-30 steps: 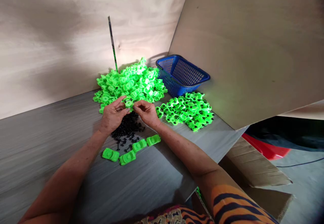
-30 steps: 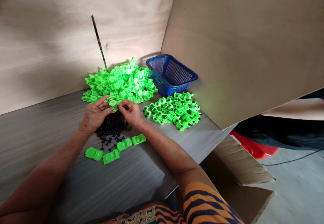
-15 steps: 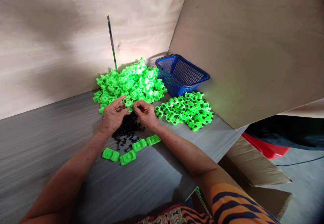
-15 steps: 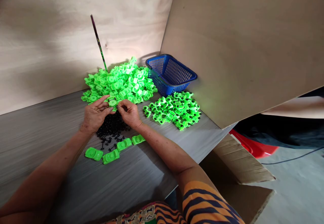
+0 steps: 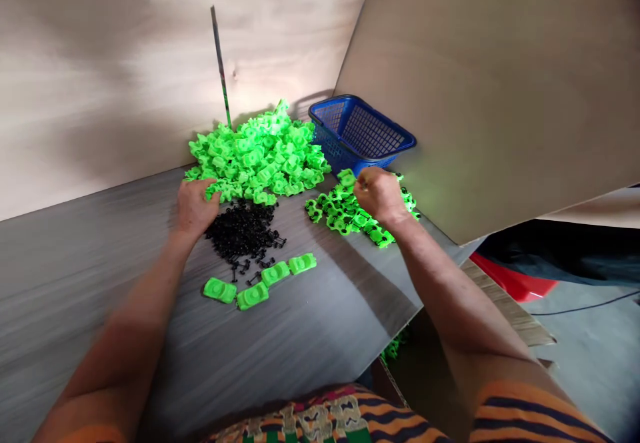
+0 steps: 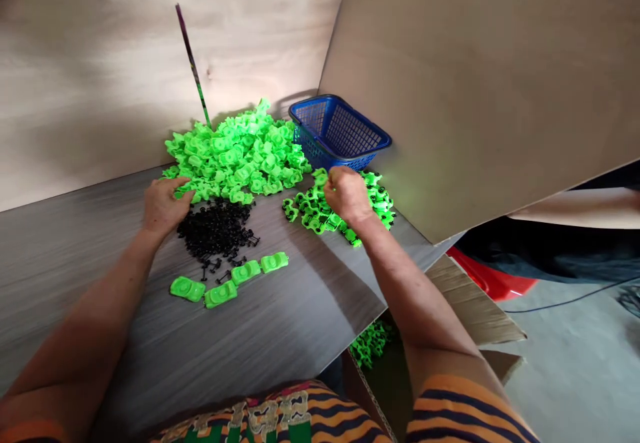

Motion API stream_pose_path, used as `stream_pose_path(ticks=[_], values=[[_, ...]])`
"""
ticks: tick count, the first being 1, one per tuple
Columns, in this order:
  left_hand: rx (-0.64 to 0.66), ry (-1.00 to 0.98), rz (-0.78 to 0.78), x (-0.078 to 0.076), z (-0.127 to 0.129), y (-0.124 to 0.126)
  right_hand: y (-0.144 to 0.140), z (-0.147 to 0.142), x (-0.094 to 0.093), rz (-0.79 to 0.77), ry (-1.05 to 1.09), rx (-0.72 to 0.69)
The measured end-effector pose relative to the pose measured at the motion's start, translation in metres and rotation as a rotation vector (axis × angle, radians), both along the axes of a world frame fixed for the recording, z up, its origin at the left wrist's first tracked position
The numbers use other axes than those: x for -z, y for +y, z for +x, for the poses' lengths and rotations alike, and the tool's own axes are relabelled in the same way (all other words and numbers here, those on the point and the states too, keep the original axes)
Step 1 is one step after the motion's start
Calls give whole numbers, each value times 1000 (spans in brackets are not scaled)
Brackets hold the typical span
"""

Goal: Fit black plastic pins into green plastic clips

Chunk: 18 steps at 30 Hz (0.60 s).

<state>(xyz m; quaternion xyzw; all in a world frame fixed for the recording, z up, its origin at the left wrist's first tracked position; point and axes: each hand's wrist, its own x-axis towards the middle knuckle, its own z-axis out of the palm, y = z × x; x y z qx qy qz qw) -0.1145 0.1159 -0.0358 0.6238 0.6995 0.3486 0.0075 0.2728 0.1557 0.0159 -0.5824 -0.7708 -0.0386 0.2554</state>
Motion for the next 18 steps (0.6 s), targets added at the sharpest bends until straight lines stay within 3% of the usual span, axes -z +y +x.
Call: stream_pose_path(ticks=[4,7,10,13,16,18], values=[[39,237,-82,13,-11,3,-6,29,7,15,-119,156],[67,293,-81,18,-10,2,-13,10,14,74,-108,151],[74,303,-67,20,-11,1,-27,-35,21,5,-68,-125],[72,283,-66,21,-13,2,-45,-83,29,-328,-81,-431],[44,225,-66,22,-14,3,-55,-111,36,-559,-44,-504],[35,167,-60,20,-13,4,-55,-118,40,-596,-33,-505]])
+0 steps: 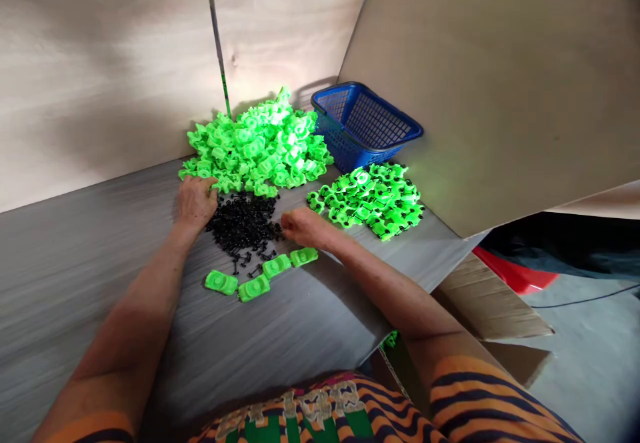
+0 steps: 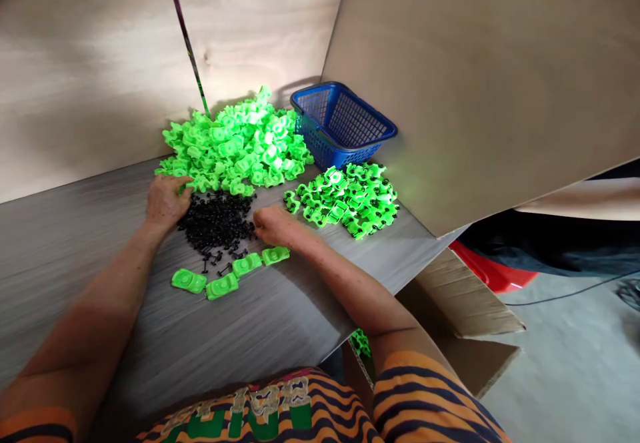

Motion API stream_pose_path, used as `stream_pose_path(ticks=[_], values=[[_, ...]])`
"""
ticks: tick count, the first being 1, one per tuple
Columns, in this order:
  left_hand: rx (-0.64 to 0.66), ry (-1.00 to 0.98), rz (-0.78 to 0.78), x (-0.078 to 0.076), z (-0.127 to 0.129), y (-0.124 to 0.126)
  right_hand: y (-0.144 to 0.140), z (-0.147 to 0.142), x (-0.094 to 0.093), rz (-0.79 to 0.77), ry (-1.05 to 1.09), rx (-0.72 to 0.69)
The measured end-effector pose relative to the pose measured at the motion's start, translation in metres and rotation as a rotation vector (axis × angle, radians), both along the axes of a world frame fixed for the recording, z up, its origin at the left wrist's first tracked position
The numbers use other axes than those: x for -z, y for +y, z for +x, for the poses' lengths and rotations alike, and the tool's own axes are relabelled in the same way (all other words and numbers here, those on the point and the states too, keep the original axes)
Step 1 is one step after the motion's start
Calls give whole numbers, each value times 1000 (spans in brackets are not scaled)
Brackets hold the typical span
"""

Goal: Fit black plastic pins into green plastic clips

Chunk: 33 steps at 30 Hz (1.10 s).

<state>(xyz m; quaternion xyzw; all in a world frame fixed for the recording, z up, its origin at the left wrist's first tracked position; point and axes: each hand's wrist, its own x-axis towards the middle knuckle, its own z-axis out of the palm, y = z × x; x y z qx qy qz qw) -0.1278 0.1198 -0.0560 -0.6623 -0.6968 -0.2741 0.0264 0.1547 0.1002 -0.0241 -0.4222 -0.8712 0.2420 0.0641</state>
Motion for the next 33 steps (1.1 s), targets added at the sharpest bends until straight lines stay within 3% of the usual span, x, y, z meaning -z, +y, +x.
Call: stream_pose_path(ticks=[5,9,13,17,25,29,33], values=[[-18,-265,105,-10,10,0,4,-6,11,50,52,-35],[-23,-793,141,-20,26,-2,6,-13,9,45,103,-10],[155,-1290,64,-33,40,-8,15,-19,-7,46,320,48],[298,-1526,-88,-45,50,-19,29,-26,-21,-7,563,48],[422,-1660,-235,-50,66,-30,36,-29,-17,-364,856,85],[376,-1585,-282,-49,70,-31,36,-31,-9,-462,959,186],[251,-1393,-203,-50,78,-32,36,-38,-4,-449,968,244]])
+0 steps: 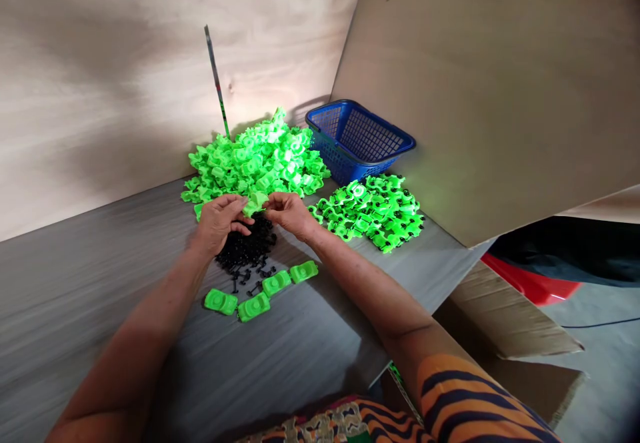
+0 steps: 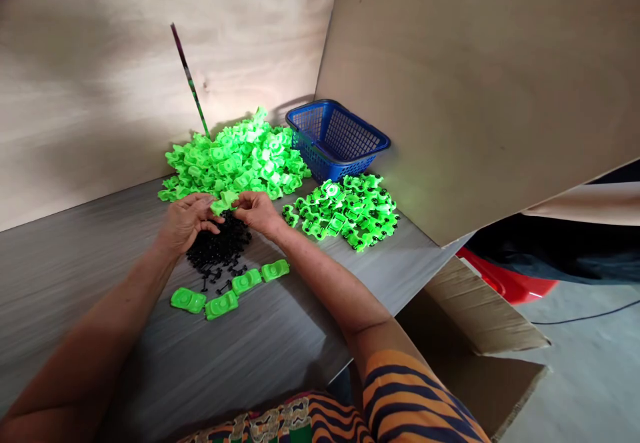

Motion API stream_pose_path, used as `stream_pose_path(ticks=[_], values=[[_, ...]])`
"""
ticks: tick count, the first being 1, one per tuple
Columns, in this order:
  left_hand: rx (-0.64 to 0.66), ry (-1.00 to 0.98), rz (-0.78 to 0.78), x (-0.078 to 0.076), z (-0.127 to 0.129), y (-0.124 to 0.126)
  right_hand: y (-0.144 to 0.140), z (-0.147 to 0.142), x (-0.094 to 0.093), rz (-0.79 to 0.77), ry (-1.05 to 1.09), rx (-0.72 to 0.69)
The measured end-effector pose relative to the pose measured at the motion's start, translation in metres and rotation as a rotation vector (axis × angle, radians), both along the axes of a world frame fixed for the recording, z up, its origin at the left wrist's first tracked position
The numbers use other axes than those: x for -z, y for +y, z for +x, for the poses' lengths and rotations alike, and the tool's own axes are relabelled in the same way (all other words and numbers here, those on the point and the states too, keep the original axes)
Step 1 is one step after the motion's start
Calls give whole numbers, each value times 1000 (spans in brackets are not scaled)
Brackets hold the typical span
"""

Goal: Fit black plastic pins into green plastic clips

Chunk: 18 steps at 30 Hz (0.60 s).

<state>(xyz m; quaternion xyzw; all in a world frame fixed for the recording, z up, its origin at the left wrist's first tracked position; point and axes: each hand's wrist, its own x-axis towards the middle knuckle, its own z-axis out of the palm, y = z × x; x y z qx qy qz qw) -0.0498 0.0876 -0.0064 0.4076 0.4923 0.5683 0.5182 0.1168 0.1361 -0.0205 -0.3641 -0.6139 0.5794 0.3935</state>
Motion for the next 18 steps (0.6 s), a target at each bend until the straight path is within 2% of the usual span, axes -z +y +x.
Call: stream_pose_path(ticks=[2,4,9,13,18], values=[[-47,105,7,0,5,-1,-1,-3,1,23,-7,-2],[-40,150,13,0,8,-2,-2,-5,0,52,-24,-5],[38,86,-2,3,4,-2,-7,-3,-5,168,-105,16],[72,26,10,6,-1,-1,-9,1,-7,279,-178,113],[78,42,47,7,4,-2,-12,-2,-6,336,-150,162]])
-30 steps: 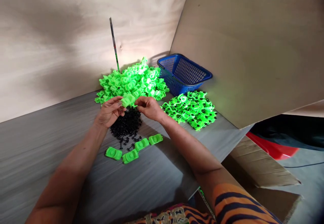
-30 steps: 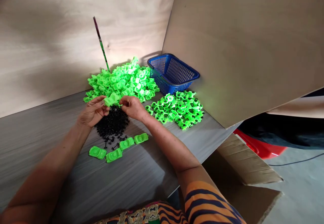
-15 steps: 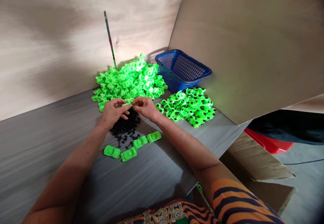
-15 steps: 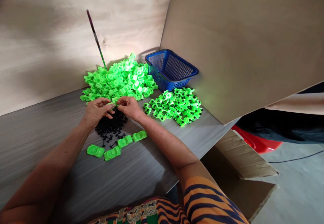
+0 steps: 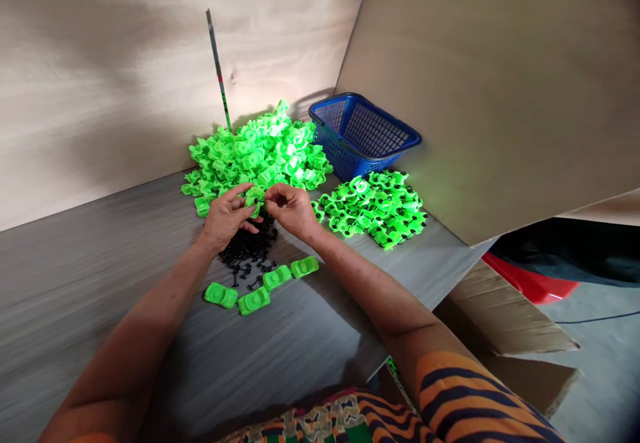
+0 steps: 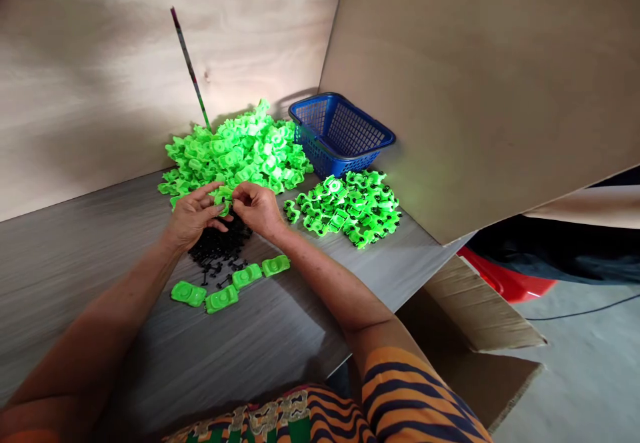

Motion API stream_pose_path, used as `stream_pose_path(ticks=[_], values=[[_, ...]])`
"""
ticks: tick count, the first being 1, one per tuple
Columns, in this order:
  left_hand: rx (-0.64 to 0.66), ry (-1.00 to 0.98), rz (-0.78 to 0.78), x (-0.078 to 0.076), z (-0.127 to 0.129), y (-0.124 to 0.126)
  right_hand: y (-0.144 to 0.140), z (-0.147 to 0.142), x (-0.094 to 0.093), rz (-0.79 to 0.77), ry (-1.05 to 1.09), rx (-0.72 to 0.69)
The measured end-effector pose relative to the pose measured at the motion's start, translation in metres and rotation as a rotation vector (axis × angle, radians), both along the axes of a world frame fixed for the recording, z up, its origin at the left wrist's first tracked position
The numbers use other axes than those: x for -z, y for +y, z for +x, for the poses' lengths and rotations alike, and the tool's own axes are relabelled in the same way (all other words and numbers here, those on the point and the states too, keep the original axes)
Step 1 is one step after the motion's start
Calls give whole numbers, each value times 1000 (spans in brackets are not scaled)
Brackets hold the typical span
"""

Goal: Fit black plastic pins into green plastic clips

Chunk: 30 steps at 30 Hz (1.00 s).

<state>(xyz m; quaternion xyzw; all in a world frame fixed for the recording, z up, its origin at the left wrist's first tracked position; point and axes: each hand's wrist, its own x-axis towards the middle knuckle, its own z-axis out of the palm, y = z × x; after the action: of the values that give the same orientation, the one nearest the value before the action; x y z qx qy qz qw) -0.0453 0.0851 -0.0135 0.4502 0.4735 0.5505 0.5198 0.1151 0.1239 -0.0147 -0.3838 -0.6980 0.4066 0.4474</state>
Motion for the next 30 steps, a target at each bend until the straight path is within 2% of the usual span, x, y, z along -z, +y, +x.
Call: stream_pose_path(ticks=[5,10,22,30], values=[[-131,55,13,-1,10,-3,-15,-3,-6,155,-75,69],[-148,105,34,2,14,-5,-25,-5,-10,333,-215,103],[-113,167,87,9,15,-4,-19,-3,-1,499,-309,174],[-136,117,66,7,17,-4,-20,-5,1,563,-349,184]])
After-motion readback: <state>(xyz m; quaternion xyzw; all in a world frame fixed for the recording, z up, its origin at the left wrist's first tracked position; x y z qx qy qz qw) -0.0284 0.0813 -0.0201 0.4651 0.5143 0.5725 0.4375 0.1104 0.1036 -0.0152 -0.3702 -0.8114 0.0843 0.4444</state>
